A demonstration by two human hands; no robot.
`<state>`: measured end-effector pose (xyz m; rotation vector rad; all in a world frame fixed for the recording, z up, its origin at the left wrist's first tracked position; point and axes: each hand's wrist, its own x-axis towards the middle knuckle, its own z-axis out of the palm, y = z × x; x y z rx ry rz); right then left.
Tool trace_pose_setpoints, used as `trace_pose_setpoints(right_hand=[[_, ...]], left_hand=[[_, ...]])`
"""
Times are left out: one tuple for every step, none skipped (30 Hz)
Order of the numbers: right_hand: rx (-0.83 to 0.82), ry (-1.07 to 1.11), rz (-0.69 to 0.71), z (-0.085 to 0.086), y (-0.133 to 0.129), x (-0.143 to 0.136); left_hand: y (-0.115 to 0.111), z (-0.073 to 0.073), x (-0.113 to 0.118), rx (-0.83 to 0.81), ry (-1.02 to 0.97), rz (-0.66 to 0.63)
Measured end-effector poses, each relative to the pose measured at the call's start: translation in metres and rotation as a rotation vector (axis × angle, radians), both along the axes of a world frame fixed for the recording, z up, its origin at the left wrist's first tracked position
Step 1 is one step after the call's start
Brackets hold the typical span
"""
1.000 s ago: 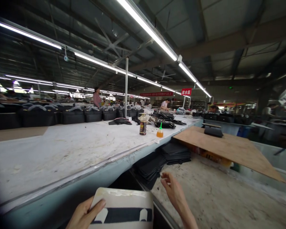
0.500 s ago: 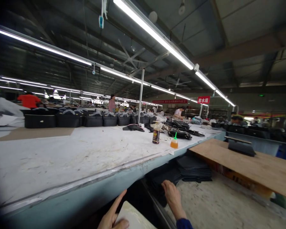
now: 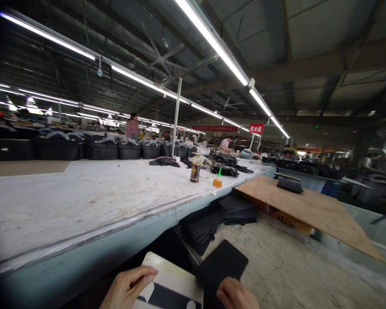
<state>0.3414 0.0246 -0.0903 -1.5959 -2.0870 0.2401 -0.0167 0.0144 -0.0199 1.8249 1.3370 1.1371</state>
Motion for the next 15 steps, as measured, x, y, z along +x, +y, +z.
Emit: trace_pose_setpoints(right_hand=[[-0.037,-0.002,0.079,0.003,-0.001,-0.006],[-0.057,-0.002,0.114,0.007,0.003,-0.011],[-0.063,-0.003,0.118,0.012,0.009,-0.015],[-0.062,-0.006,0.112,0.017,0.018,-0.018],[-0.064,-0.014,0.111,0.021,0.028,-0.02],[-0.076,-0.026,0.128,0.024,0.039,-0.022],[-0.096,-0.039,0.154,0.025,0.049,-0.023],[-0.122,-0.05,0.181,0.025,0.058,-0.025],[-0.149,-0.057,0.203,0.025,0.065,-0.027],[-0.169,-0.059,0.219,0.023,0.07,-0.028],[-0.179,-0.056,0.227,0.021,0.074,-0.029],[-0.179,-0.048,0.226,0.019,0.077,-0.028],[-0.168,-0.037,0.214,0.017,0.078,-0.026],[-0.154,-0.022,0.196,0.015,0.079,-0.024],[-0.14,-0.007,0.174,0.014,0.079,-0.02]], left_hand=[[0.0,0.001,-0.001,-0.01,0.006,-0.001],[0.0,0.001,-0.002,-0.017,0.014,-0.002],[0.001,0.002,-0.002,-0.022,0.025,-0.003],[0.001,0.003,-0.003,-0.024,0.037,-0.002],[0.001,0.004,-0.003,-0.021,0.05,-0.001],[0.001,0.005,-0.004,-0.016,0.062,0.001],[0.001,0.006,-0.004,-0.01,0.074,0.004],[0.001,0.008,-0.004,-0.003,0.085,0.005],[0.001,0.009,-0.004,0.005,0.096,0.007],[0.0,0.01,-0.003,0.013,0.104,0.008],[0.0,0.011,-0.003,0.019,0.112,0.011],[0.0,0.012,-0.003,0.025,0.119,0.015],[0.0,0.013,-0.002,0.032,0.125,0.021],[0.0,0.014,-0.002,0.039,0.129,0.028],[0.0,0.015,-0.003,0.048,0.133,0.035]])
